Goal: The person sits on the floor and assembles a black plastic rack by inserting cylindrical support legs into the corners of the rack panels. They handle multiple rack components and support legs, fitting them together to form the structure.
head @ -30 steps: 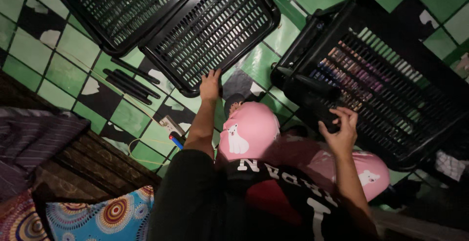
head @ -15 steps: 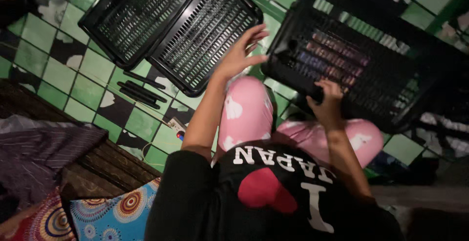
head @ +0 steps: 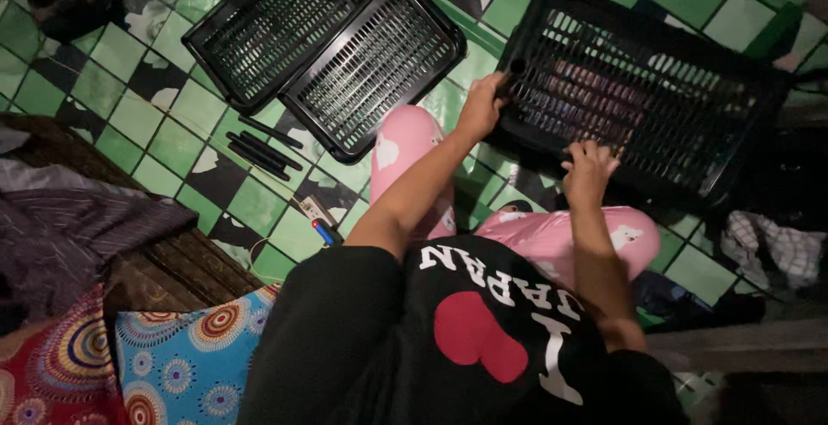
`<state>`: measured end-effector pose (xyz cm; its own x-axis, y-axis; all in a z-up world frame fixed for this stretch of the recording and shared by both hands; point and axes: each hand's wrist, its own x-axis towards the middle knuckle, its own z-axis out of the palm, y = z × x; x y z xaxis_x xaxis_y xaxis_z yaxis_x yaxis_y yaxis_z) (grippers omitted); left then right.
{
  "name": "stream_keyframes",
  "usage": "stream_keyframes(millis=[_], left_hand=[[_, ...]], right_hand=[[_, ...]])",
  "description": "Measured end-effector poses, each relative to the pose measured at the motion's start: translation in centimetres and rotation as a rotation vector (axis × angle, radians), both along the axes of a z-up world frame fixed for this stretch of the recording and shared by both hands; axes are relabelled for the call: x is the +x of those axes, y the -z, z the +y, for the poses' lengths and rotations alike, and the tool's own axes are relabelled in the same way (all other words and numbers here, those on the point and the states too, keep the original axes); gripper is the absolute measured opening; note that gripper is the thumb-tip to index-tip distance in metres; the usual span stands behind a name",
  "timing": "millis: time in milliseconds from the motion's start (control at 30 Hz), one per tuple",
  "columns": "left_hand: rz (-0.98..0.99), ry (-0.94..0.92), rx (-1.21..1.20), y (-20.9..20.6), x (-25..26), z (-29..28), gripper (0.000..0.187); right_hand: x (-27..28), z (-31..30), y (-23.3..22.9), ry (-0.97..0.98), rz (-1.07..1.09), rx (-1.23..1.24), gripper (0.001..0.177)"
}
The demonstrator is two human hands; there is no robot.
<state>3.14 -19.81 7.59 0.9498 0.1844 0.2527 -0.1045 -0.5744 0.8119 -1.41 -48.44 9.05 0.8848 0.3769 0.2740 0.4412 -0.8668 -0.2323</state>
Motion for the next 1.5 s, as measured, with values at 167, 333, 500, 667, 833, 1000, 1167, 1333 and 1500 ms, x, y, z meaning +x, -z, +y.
stream_keyframes(millis=[167,333,500,667,833,1000,1167,1333,1500], left_hand=[[-0.129,0.095,0.000,1.2,-3.7,-2.6,0.050],[-0.020,0.341,-0.017,-0.6,-6.5,-7.0,0.050],[-0.033,0.482,0.279,-3.7,-7.0,-6.8,0.092],[0.110,0.457,0.528,-5.3,-6.6,-6.5,0.117],[0.232,0.461,0.628,-4.4,-5.8,-7.1,0.102],[0.221,0.456,0.565,-3.4,-5.4,-7.3,0.105],[0.362,0.503,0.641,-4.6,-4.6,-7.3,0.113],[0.352,0.546,0.440,-4.9,-5.1,-6.6,0.123],[0.245,0.673,-0.468,-1.5,-3.4,-6.1,0.127]], right_hand=[[1.7,-4.9,0.9,0.019,-0.039,-0.101,0.026],[2.7,-7.8,-0.4,0.190,-0.100,-0.006,0.030],[-0.9,-2.4,-1.4,-0.049,0.406,0.991,0.061],[-1.4,4.5,1.9,0.006,0.483,1.282,0.032],[1.3,7.5,4.5,0.139,0.381,1.172,0.034],[1.9,7.8,4.2,0.185,0.398,1.091,0.046],[3.3,6.1,1.1,-0.222,-0.081,0.681,0.027],[5.6,8.2,-6.5,0.029,0.531,1.050,0.030],[5.1,9.0,-5.3,-0.037,0.469,0.985,0.032]])
